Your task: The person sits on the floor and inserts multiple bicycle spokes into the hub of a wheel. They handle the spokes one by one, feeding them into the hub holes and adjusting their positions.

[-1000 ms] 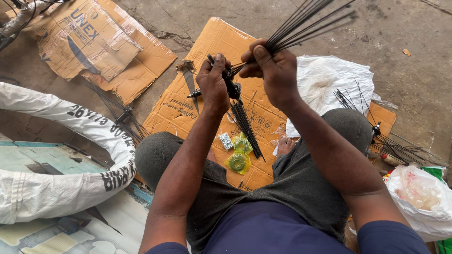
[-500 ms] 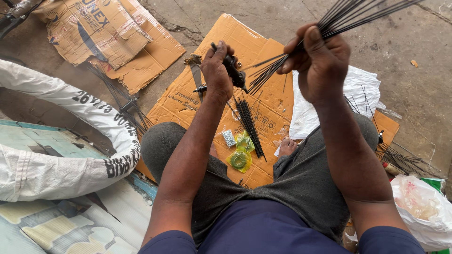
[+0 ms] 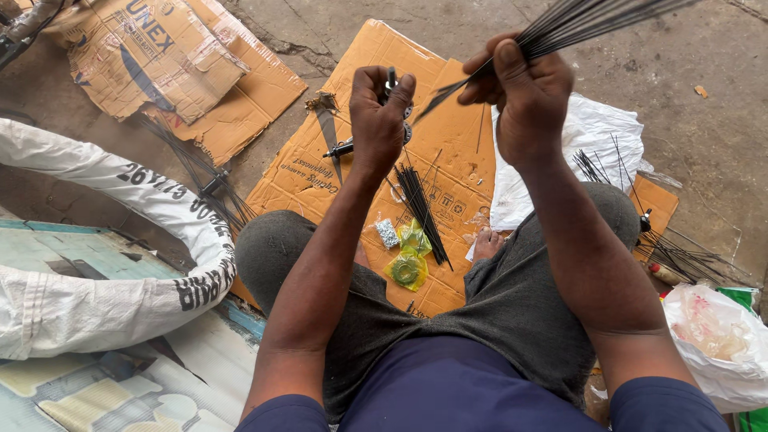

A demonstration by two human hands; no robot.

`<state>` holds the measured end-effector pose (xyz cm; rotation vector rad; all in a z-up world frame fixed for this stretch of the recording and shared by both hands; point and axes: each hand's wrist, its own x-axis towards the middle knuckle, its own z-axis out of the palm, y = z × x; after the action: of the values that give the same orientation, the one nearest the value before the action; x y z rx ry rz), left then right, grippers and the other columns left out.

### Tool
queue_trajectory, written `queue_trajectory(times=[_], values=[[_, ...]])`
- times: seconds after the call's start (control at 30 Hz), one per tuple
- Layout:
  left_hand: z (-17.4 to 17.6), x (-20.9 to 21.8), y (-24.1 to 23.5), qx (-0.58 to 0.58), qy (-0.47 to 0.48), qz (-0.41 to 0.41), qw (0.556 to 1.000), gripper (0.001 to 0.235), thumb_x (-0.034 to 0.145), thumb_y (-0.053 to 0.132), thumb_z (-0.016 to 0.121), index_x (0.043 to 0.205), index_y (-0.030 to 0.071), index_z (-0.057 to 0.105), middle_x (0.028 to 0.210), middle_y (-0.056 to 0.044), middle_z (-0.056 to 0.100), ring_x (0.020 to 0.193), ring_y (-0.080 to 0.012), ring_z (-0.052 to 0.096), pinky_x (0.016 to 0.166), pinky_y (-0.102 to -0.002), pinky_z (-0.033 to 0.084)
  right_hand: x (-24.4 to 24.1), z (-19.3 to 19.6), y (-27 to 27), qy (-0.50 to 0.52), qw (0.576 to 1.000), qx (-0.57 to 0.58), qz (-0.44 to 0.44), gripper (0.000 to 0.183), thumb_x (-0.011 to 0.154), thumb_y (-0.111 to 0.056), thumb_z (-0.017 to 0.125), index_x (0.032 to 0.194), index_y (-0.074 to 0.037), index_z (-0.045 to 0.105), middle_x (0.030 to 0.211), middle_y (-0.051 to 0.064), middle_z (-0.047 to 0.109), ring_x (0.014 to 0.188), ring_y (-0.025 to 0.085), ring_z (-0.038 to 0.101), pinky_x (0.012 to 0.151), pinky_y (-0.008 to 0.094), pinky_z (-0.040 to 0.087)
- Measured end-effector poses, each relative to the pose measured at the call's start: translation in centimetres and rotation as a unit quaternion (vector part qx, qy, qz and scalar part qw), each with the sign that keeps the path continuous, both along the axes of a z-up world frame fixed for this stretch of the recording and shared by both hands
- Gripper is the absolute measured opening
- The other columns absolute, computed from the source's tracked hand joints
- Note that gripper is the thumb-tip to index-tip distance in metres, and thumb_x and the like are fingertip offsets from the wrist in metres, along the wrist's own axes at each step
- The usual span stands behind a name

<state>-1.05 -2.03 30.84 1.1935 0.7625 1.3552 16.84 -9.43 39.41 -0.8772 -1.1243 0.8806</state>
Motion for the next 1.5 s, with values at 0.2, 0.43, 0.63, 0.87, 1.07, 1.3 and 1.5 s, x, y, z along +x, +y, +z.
queue_trajectory(times=[0.2, 0.43, 0.63, 0.87, 1.07, 1.3, 1.5], values=[[2.1, -1.1, -1.2, 0.068, 0.046, -0.024, 0.996, 0.023, 0.101, 0.026, 0.074, 0.108, 0.006, 0.068, 0.085, 0.000, 0.063, 0.075, -0.0060, 0.054, 0.064, -0.022, 0.047, 0.1, -0.5, -0.4, -0.114, 0.991, 0.055, -0.045, 0.028, 0.120, -0.028, 0.057, 0.124, -0.001, 0.062, 0.109, 0.016, 0.075, 0.087, 0.021, 0.078, 0.079, 0.032, 0.068], [3.6, -1.7, -1.4, 0.178, 0.075, 0.017, 0.981, 0.016, 0.107, 0.020, 0.073, 0.116, 0.007, 0.075, 0.109, -0.003, 0.074, 0.101, -0.0103, 0.066, 0.086, -0.026, 0.057, -1.3, -1.1, -0.8, -0.147, 0.986, 0.073, -0.024, 0.025, 0.120, -0.024, 0.054, 0.125, 0.000, 0.062, 0.111, 0.014, 0.072, 0.093, 0.019, 0.076, 0.084, 0.030, 0.067], [3.3, -1.5, -1.6, 0.123, 0.032, -0.023, 0.992, 0.018, 0.105, 0.020, 0.072, 0.117, 0.007, 0.074, 0.110, -0.003, 0.074, 0.095, -0.0080, 0.068, 0.081, -0.024, 0.058, -1.7, -1.5, -0.7, -0.174, 0.982, 0.078, -0.007, 0.023, 0.121, -0.019, 0.053, 0.125, 0.002, 0.061, 0.114, 0.014, 0.072, 0.095, 0.020, 0.076, 0.086, 0.030, 0.066], [3.6, -1.8, -1.7, 0.123, 0.038, -0.020, 0.991, 0.018, 0.106, 0.022, 0.071, 0.117, 0.008, 0.074, 0.108, -0.002, 0.074, 0.093, -0.0074, 0.068, 0.080, -0.024, 0.057, -2.0, -1.3, -0.3, -0.225, 0.971, 0.083, -0.011, 0.018, 0.120, -0.014, 0.055, 0.123, 0.002, 0.062, 0.110, 0.014, 0.072, 0.095, 0.020, 0.076, 0.084, 0.029, 0.066], [3.5, -2.1, -1.4, 0.180, 0.156, 0.048, 0.970, 0.019, 0.105, 0.023, 0.071, 0.117, 0.009, 0.076, 0.100, -0.001, 0.073, 0.097, -0.0107, 0.060, 0.082, -0.025, 0.053, -2.1, -0.1, -0.6, -0.495, 0.868, -0.042, 0.000, 0.012, 0.111, -0.006, 0.059, 0.106, 0.003, 0.066, 0.086, 0.013, 0.069, 0.075, 0.019, 0.071, 0.065, 0.032, 0.059], [3.5, -2.1, -1.4, 0.165, 0.079, 0.050, 0.982, 0.020, 0.108, 0.024, 0.069, 0.120, 0.009, 0.073, 0.110, -0.003, 0.076, 0.101, -0.0102, 0.069, 0.087, -0.026, 0.059, -1.8, -1.4, -0.3, -0.247, 0.969, 0.006, 0.026, 0.016, 0.118, -0.011, 0.056, 0.118, 0.002, 0.065, 0.105, 0.012, 0.071, 0.096, 0.019, 0.075, 0.087, 0.031, 0.066], [3.2, -1.7, -1.6, 0.142, 0.034, 0.001, 0.989, 0.020, 0.109, 0.020, 0.068, 0.122, 0.006, 0.072, 0.112, -0.006, 0.077, 0.096, -0.0087, 0.071, 0.081, -0.024, 0.060, -1.8, -1.2, -0.5, -0.188, 0.980, 0.049, 0.028, 0.020, 0.119, -0.015, 0.055, 0.120, 0.003, 0.063, 0.109, 0.012, 0.071, 0.100, 0.019, 0.076, 0.088, 0.030, 0.066]])
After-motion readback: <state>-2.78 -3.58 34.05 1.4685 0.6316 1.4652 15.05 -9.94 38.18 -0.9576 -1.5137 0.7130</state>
